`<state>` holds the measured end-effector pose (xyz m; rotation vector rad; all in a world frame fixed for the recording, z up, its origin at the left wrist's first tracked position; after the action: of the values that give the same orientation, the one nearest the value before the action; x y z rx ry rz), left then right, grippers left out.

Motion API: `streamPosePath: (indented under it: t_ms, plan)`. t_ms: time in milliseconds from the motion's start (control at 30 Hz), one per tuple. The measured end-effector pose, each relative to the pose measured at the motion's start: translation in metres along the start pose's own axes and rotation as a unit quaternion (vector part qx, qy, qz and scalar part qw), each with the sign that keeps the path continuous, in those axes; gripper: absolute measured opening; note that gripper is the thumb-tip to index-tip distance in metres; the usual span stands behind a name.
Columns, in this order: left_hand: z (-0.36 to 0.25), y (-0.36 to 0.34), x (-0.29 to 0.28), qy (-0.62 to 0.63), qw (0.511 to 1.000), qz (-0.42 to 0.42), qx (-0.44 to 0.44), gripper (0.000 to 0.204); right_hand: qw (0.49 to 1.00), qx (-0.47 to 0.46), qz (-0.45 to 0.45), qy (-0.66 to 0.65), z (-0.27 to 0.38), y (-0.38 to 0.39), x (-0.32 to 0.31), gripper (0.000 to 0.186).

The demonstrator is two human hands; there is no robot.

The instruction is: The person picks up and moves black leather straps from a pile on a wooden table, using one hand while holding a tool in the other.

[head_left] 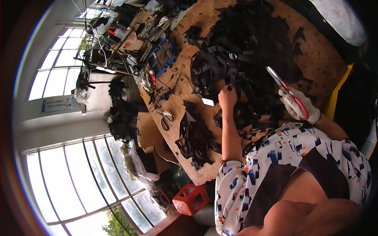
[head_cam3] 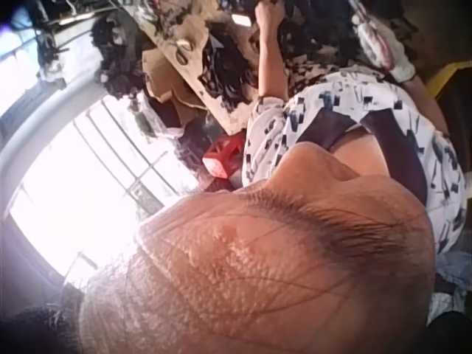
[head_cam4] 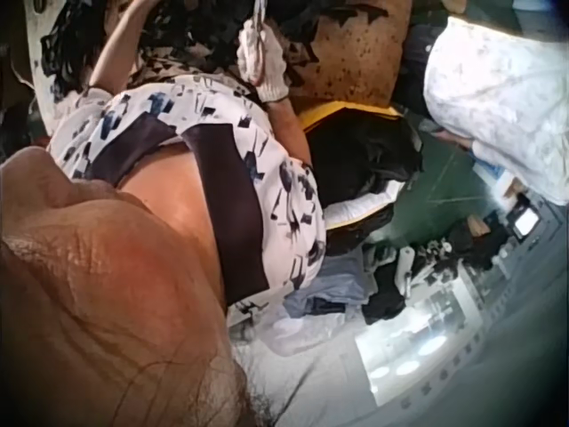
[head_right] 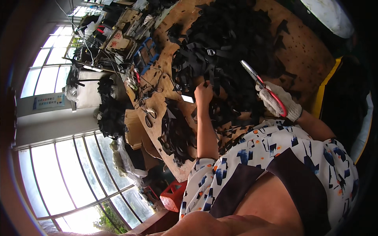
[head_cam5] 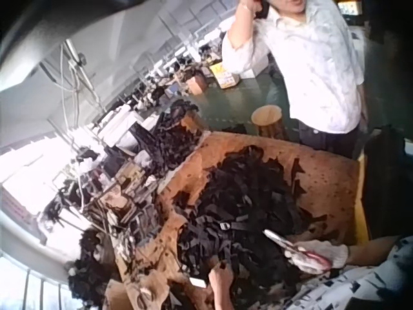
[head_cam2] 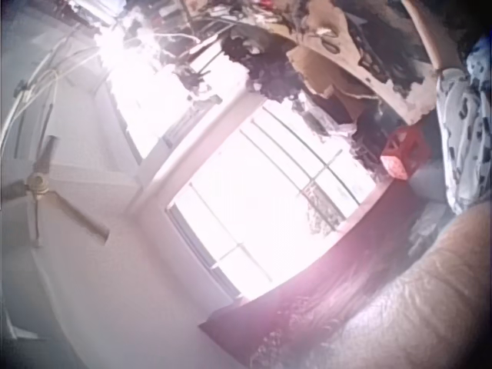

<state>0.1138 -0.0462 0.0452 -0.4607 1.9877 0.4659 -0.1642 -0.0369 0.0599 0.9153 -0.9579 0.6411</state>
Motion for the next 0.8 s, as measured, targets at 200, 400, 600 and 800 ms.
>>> streamPosePath:
  t_ms: [200,400,600,800]
  plan:
    - [-0.016,-0.019,0.044,-0.101,0.992,0.053,-0.044,0.052,0.999,-0.030,-0.021,0.012,0.002,0.004,-0.002,0.032]
    - [-0.007,0.052,0.074,-0.175,0.971,0.127,0.101,0.040,0.998,-0.042,-0.006,0.042,0.006,0.005,0.000,0.036]
    - [-0.029,0.095,0.065,-0.050,0.954,0.185,0.230,0.032,0.998,-0.056,-0.026,0.025,0.010,0.006,0.001,0.036]
    - [-0.013,-0.015,-0.020,-0.014,0.998,-0.059,0.002,0.027,0.998,-0.047,-0.035,0.004,0.006,0.005,0.006,0.035]
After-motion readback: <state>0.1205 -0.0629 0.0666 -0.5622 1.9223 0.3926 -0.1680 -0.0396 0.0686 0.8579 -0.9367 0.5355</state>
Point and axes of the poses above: each hand's wrist, its own y-axis away from the middle knuckle, its own x-axis out of the palm, z = x × y, the point moved 7 cm from there along -y, towards the middle knuckle, and after that the axes turned 9 degrees about -y, right-handed, at the moved point
